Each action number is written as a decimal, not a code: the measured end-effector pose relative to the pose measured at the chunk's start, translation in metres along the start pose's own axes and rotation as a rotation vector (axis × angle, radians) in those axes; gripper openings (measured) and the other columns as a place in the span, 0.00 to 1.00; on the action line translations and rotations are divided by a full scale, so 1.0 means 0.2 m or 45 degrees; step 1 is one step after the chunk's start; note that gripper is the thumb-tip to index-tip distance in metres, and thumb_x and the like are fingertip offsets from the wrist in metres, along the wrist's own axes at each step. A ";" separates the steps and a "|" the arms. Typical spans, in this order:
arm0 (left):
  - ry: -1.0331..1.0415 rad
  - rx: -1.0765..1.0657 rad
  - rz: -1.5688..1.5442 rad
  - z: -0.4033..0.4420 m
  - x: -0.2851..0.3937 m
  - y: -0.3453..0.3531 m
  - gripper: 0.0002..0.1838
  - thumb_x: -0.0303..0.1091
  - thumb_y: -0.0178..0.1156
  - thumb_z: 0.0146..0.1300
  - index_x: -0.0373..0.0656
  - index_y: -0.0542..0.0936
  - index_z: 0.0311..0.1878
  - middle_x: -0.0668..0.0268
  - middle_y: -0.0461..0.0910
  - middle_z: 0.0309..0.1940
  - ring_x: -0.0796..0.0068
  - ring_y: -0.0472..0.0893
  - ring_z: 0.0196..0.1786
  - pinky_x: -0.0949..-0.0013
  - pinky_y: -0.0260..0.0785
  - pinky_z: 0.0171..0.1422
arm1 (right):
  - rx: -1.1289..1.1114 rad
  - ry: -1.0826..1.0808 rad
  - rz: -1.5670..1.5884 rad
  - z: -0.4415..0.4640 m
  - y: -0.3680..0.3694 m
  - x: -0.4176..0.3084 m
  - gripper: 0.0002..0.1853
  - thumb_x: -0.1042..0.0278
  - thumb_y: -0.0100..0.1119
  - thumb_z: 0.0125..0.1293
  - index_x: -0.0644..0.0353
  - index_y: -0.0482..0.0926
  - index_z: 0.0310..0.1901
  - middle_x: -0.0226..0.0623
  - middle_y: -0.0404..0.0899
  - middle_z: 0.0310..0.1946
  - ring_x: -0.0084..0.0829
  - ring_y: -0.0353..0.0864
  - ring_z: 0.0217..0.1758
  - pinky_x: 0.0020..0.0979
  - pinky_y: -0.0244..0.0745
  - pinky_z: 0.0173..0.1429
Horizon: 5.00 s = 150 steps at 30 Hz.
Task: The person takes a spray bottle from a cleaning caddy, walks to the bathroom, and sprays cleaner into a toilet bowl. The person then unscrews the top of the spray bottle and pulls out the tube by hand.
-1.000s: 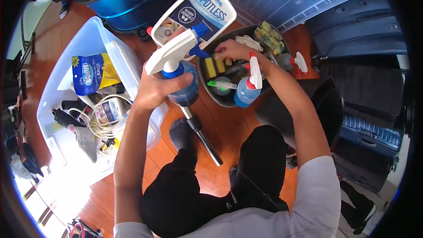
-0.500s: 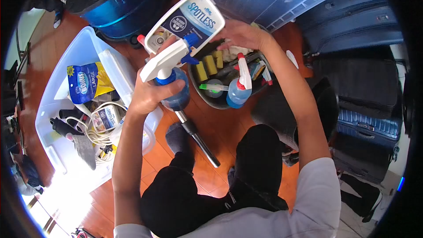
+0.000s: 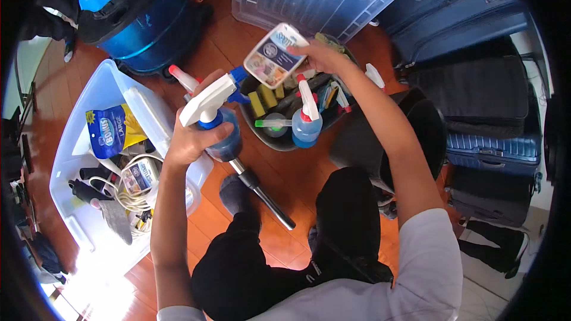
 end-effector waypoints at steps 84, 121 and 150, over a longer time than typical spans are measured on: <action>-0.130 -1.170 0.037 -1.66 1.67 7.93 0.20 0.27 0.72 0.50 0.37 0.77 0.47 0.70 0.78 0.34 0.81 0.77 0.36 0.75 0.71 0.41 | 1.871 -0.939 0.762 -8.89 -2.32 -0.43 0.24 0.68 0.56 0.66 0.59 0.63 0.61 0.38 0.76 0.45 0.31 0.78 0.45 0.34 0.76 0.51; 0.098 -1.892 -0.039 -1.58 1.31 10.88 0.18 0.36 0.70 0.53 0.35 0.80 0.44 0.65 0.81 0.34 0.78 0.79 0.37 0.72 0.72 0.42 | 3.048 -1.156 1.266 -9.75 -3.84 1.45 0.11 0.60 0.57 0.64 0.51 0.75 0.46 0.29 0.78 0.36 0.25 0.76 0.37 0.30 0.71 0.42; 0.010 -0.575 0.635 -0.88 -0.13 11.44 0.18 0.42 0.69 0.42 0.35 0.81 0.27 0.54 0.81 0.27 0.57 0.82 0.33 0.56 0.72 0.43 | 3.132 -0.270 1.241 -9.83 -3.79 1.81 0.09 0.71 0.53 0.64 0.57 0.74 0.46 0.32 0.79 0.35 0.22 0.77 0.34 0.24 0.71 0.41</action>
Point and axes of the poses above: each hand's wrist, its own z-axis towards the middle knuckle, its own y-axis out of the palm, x = y × z, the point moved 7 cm from there along z, towards the middle knuckle
